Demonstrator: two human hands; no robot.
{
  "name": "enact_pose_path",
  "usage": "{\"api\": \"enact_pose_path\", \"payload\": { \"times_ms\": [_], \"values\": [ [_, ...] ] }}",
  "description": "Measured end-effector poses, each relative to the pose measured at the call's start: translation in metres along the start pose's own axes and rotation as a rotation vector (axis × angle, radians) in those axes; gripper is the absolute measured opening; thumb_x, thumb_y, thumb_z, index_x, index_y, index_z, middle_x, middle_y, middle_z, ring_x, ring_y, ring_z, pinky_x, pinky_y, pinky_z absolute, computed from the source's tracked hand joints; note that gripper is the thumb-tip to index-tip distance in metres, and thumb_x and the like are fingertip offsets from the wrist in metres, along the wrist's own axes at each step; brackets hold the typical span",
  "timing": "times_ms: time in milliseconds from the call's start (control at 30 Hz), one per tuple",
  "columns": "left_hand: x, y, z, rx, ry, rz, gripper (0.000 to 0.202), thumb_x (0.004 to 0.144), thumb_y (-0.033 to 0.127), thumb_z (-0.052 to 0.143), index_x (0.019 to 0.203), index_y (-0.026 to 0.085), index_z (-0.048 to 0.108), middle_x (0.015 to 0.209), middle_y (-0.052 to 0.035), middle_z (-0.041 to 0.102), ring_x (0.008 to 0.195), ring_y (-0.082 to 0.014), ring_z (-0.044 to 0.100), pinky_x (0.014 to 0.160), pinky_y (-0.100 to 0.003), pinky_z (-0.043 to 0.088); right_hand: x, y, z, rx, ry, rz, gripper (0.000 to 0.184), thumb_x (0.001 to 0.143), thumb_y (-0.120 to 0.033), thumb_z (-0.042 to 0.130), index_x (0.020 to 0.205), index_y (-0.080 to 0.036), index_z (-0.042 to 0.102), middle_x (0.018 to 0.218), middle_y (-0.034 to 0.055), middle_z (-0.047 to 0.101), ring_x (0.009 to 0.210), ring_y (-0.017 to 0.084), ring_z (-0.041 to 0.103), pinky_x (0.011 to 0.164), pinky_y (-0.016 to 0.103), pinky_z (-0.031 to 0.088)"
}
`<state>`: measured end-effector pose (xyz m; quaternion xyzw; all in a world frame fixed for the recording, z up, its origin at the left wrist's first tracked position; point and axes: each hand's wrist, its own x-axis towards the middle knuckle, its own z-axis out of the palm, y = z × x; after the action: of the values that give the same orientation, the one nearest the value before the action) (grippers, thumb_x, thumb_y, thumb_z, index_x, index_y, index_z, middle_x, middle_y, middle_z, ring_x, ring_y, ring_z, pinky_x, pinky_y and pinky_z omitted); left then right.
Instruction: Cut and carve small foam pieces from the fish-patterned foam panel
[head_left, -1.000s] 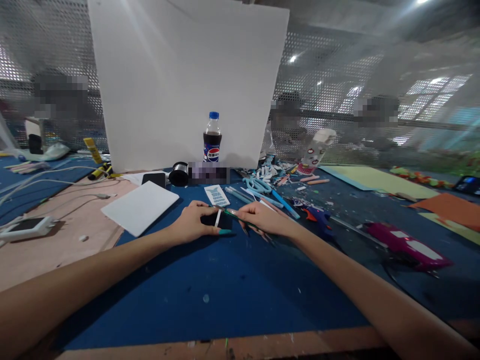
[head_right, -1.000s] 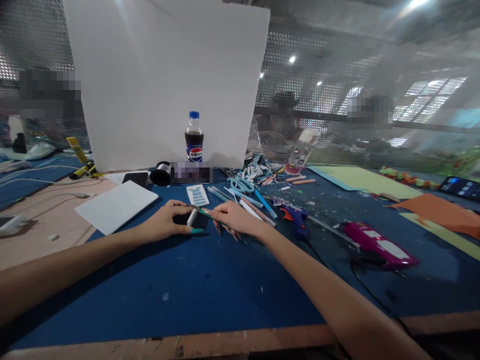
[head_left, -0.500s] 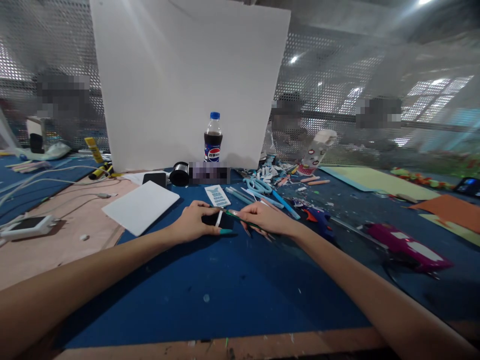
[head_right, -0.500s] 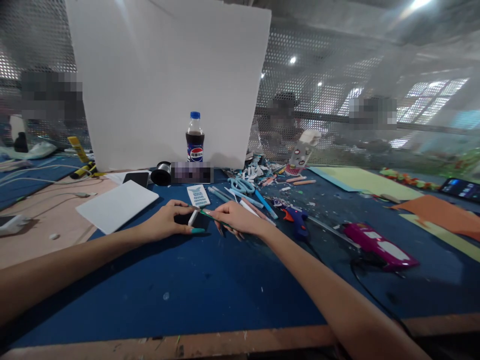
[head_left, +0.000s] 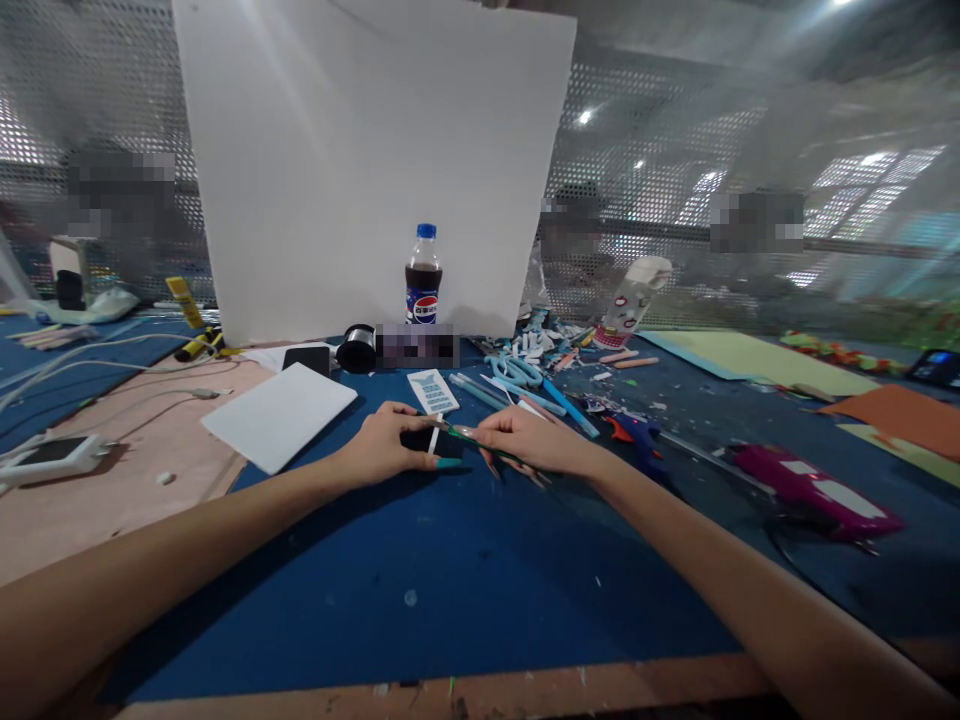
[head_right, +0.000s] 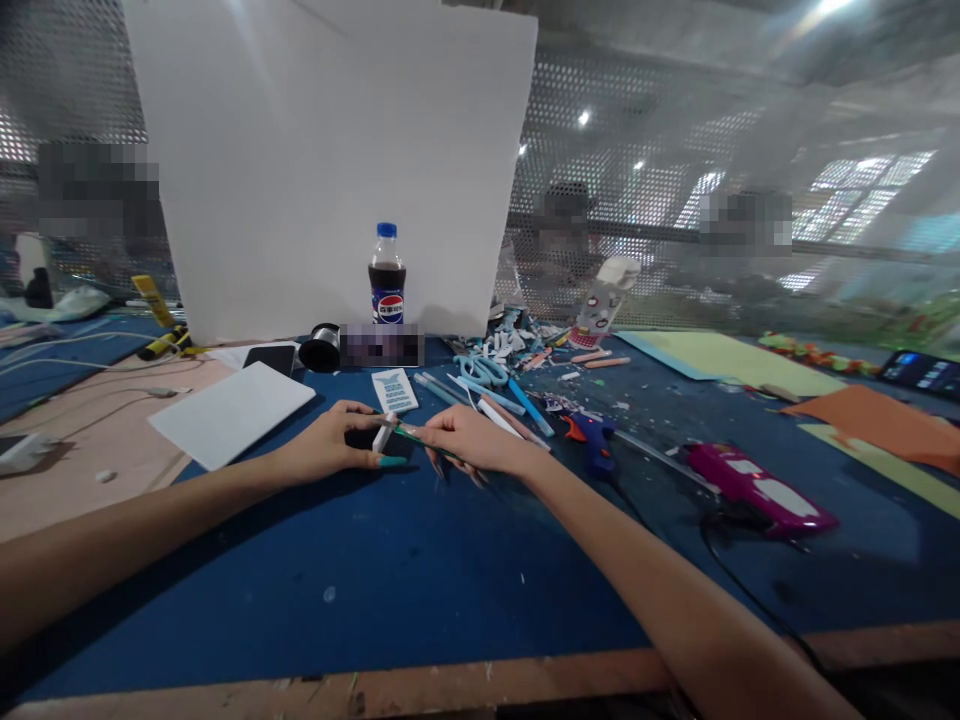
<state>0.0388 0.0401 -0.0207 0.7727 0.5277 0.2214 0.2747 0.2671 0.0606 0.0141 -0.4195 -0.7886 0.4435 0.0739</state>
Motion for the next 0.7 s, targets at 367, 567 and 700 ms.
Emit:
{"api": "enact_pose_path", "payload": {
  "times_ms": [367,567,700],
  "values": [
    [-0.0002,0.0006,-0.0002,-0.007,-0.001,0.027,0.063,0.061,0.057,0.065,0.117,0.029,0.057,0.118,-0.0085,0.049,0.118,-0.0302,0.037,0.098,-0.043,0.032,-0.0017,-0.0091,0.0049,0.008,0.088,0.013,0.049,0.081,-0.059,0.043,0.062,-0.015,0.055,0.032,-0.0072,0.035,0.024,0.005,0.036,0.027,0.015,0.029],
    [-0.0004,0.0018,-0.0008,0.001,0.003,0.028,0.063,0.062,0.058,0.065,0.116,0.028,0.058,0.114,-0.0086,0.051,0.116,-0.0312,0.038,0.096,-0.043,0.034,-0.0031,-0.0069,0.001,0.005,0.049,0.014,0.049,0.08,-0.058,0.044,0.06,-0.015,0.054,0.034,-0.0066,0.036,0.025,0.005,0.035,0.027,0.016,0.03],
    [-0.0003,0.0012,-0.0009,0.006,-0.006,0.02,0.064,0.061,0.058,0.064,0.117,0.028,0.057,0.116,-0.0081,0.051,0.116,-0.0315,0.038,0.096,-0.043,0.034,-0.002,-0.0054,0.0012,0.008,0.038,0.0,0.049,0.081,-0.058,0.043,0.061,-0.016,0.055,0.035,-0.007,0.036,0.025,0.005,0.035,0.027,0.016,0.031]
  ]
}}
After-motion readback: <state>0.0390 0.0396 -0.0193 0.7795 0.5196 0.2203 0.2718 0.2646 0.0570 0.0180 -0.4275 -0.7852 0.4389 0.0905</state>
